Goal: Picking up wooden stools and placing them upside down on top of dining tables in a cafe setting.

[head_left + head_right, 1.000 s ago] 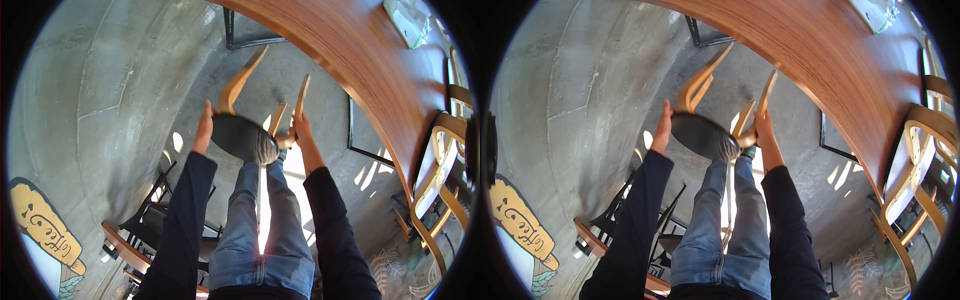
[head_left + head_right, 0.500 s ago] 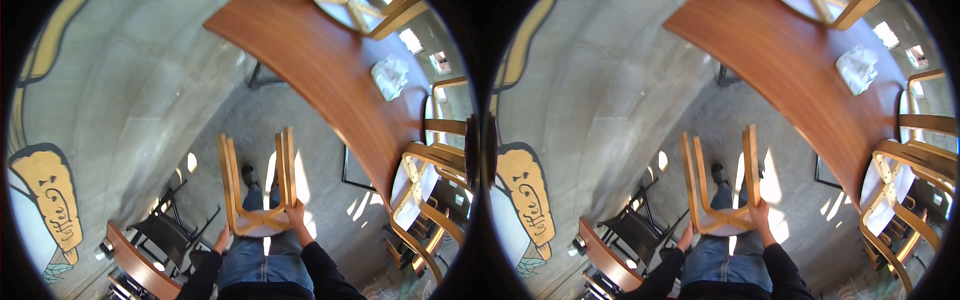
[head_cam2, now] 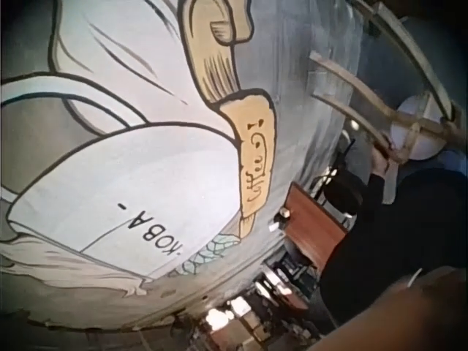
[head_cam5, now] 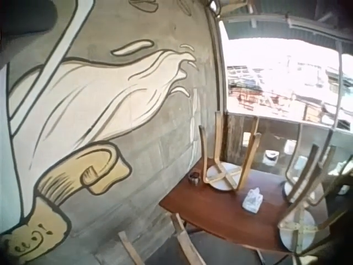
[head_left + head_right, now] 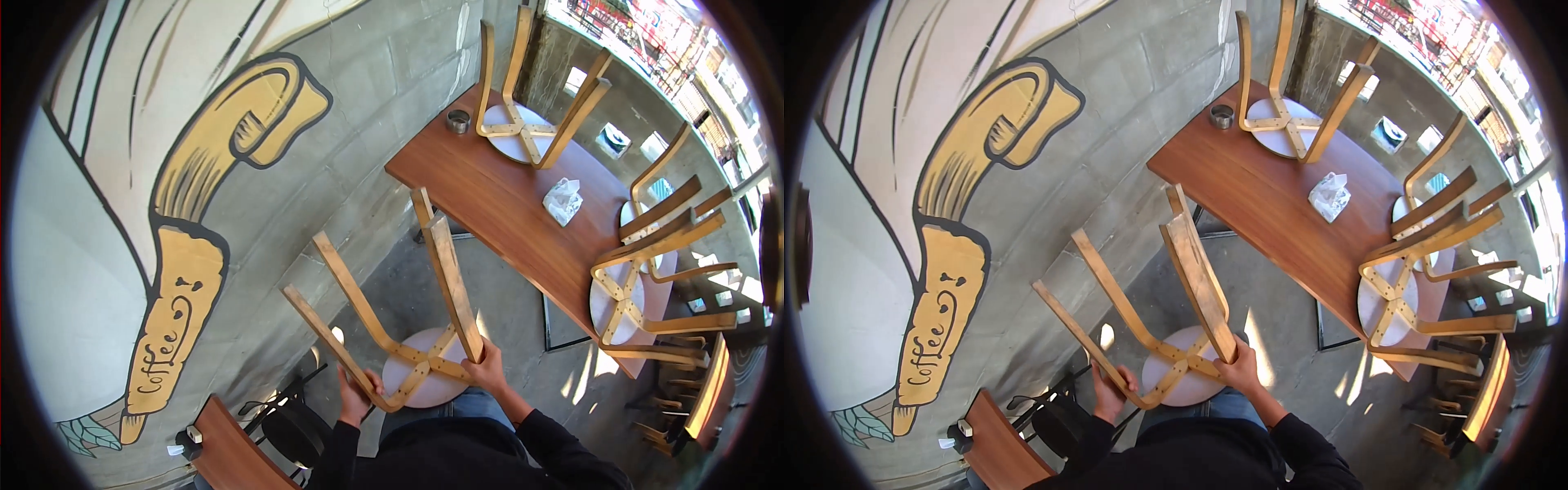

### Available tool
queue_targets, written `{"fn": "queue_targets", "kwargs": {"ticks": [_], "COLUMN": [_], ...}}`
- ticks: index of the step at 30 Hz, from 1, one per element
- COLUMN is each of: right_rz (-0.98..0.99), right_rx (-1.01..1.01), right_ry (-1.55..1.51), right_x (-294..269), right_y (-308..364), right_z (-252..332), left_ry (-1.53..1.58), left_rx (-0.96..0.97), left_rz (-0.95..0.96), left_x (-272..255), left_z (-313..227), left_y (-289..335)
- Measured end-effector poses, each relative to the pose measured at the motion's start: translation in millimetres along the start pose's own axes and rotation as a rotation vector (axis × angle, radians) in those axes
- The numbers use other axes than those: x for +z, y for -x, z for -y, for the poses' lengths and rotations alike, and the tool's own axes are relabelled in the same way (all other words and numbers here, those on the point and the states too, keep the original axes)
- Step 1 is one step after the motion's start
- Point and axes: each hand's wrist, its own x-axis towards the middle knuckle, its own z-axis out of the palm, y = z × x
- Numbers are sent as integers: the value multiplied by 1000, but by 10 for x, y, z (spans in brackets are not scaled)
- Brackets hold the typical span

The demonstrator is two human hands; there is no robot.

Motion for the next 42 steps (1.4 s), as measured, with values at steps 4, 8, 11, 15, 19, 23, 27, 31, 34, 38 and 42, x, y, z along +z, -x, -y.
{"fn": "queue_targets", "kwargs": {"ticks": [4, 8, 11, 15, 19, 23, 27, 31, 34, 38, 42], "right_rz": [-118, -395, -501, -611, -637, -681, -784, -729, -739, -680, -648], "right_rx": [-170, -297, -278, -335, -361, -363, -458, -408, -376, -327, -329], "right_ry": [-123, -6, -130, -192, -234, -259, -225, -298, -311, -292, -273], "right_x": [-85, -253, -314, -502, -644, -783, -945, -1081, -1173, -1352, -1421], "right_y": [34, 24, 4, -113, -379, -714, -1283, -1693, -1934, -2284, -2607], "right_z": [603, 1091, 1329, 1590, 1482, 1368, 1076, 920, 946, 952, 933], "left_ry": [-171, -232, -278, -322, -217, -349, -438, -458, -465, -435, -423], "left_rx": [124, 299, 366, 329, 285, 321, 343, 346, 340, 287, 192], "left_rz": [185, 302, 376, 443, 428, 564, 608, 593, 623, 615, 535], "left_x": [503, 994, 1167, 1572, 1879, 2038, 2136, 2272, 2403, 2608, 2681], "left_z": [-643, -798, -842, -1012, -1198, -1105, -988, -930, -956, -955, -925], "left_y": [-132, -114, -194, -287, -576, -942, -1437, -1820, -1969, -2185, -2454]}}
